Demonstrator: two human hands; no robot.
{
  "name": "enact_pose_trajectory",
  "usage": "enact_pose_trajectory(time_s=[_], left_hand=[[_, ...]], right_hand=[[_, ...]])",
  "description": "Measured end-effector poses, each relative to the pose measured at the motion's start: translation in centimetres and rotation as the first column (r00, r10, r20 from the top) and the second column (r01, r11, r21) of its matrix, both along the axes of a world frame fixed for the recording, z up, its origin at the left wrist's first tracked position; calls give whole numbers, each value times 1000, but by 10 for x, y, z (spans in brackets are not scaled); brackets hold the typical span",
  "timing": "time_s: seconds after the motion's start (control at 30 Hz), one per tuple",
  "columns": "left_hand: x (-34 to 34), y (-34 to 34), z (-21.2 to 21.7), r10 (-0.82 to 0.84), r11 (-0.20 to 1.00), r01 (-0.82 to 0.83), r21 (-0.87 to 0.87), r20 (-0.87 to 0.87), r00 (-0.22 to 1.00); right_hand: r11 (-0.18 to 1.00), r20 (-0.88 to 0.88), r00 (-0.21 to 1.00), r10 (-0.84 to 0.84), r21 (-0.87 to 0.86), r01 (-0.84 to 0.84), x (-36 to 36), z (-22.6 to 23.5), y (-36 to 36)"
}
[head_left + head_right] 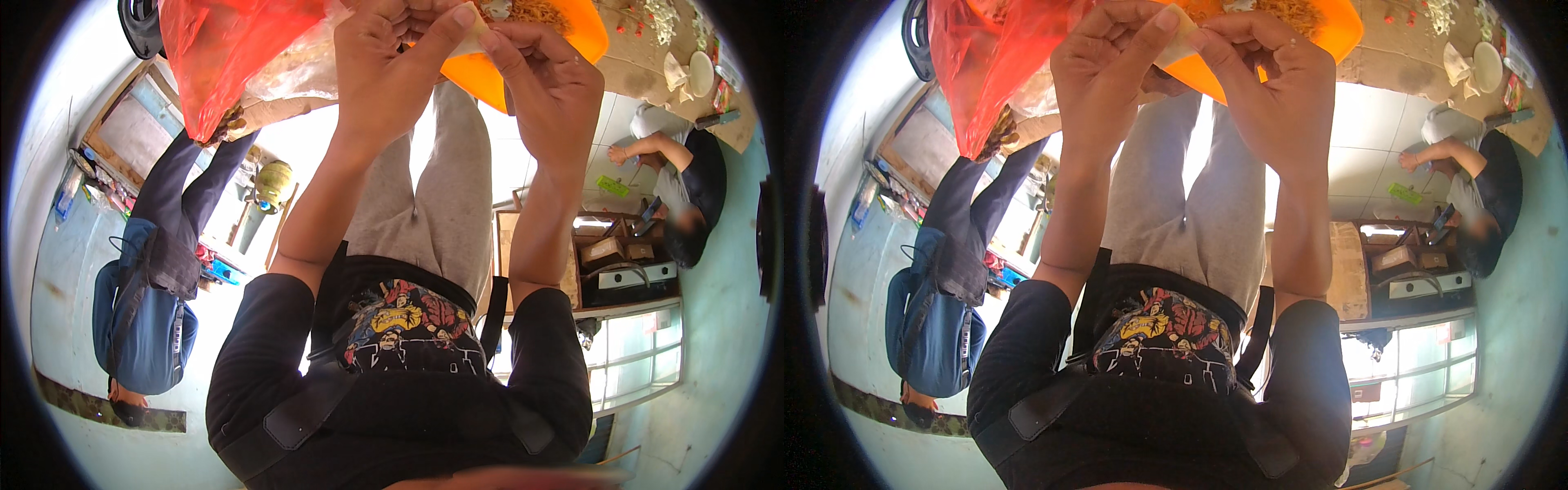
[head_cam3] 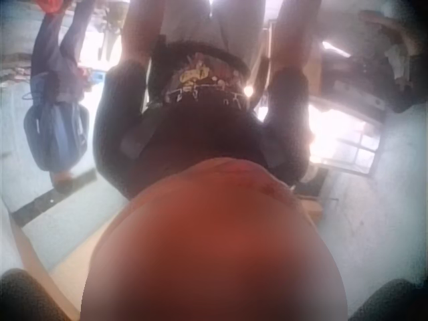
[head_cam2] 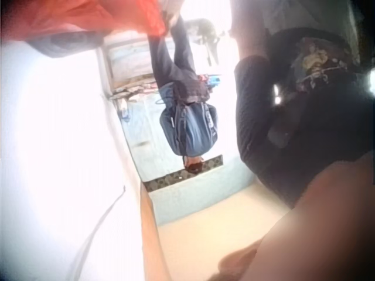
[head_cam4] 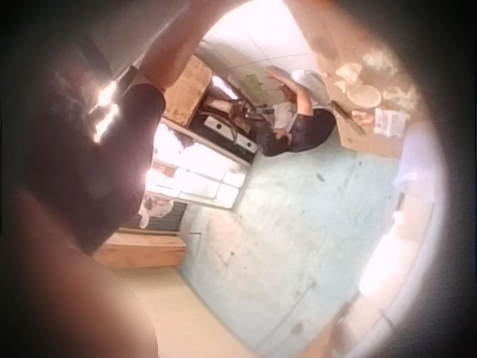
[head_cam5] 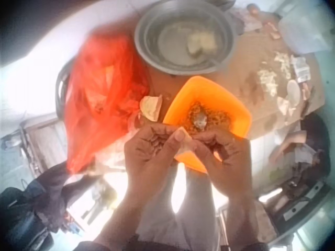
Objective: The person assembles a food item by placing a filling into a thin wrapper, adding a creamy substance with a spoon, and folding the wrapper to enclose the contents. The process is repeated with multiple wrappers.
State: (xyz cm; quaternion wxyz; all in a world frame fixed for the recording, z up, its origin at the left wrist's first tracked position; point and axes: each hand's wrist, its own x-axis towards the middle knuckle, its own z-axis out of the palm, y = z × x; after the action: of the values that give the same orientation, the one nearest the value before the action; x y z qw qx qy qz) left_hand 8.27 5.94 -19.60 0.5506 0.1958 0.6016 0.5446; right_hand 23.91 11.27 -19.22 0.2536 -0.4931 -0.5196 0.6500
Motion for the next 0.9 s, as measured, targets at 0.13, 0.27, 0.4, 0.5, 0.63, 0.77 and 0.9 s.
enact_pose_trajectory(time_s=[0.13,0.27,0.4,0.5,0.63,0.77,0.9], left_hand=[[2,2,3,-9,999,13,-31,125,992],[-2,0,8,-36,981,25,-190,-53,998],[-7,2,9,-87,982,64,-179,-126,988],[-8,0,7,-46,994,33,-109,-118,992],[-11,-1,5,-57,992,50,-119,-50,997],[-14,2,12,-30,991,37,-129,50,998],[-18,8,26,-113,984,121,-132,65,991]], right_hand=[[992,-5,998,-55,-117,54,3,0,1],[983,17,998,-54,-174,56,0,1,1],[983,-79,993,-84,-167,70,-4,3,4],[981,-91,996,-18,-196,0,-2,4,10],[975,-91,993,78,-203,-95,0,5,16],[979,-12,998,55,-197,-56,-4,12,16],[982,62,998,-25,-185,37,-2,27,17]])
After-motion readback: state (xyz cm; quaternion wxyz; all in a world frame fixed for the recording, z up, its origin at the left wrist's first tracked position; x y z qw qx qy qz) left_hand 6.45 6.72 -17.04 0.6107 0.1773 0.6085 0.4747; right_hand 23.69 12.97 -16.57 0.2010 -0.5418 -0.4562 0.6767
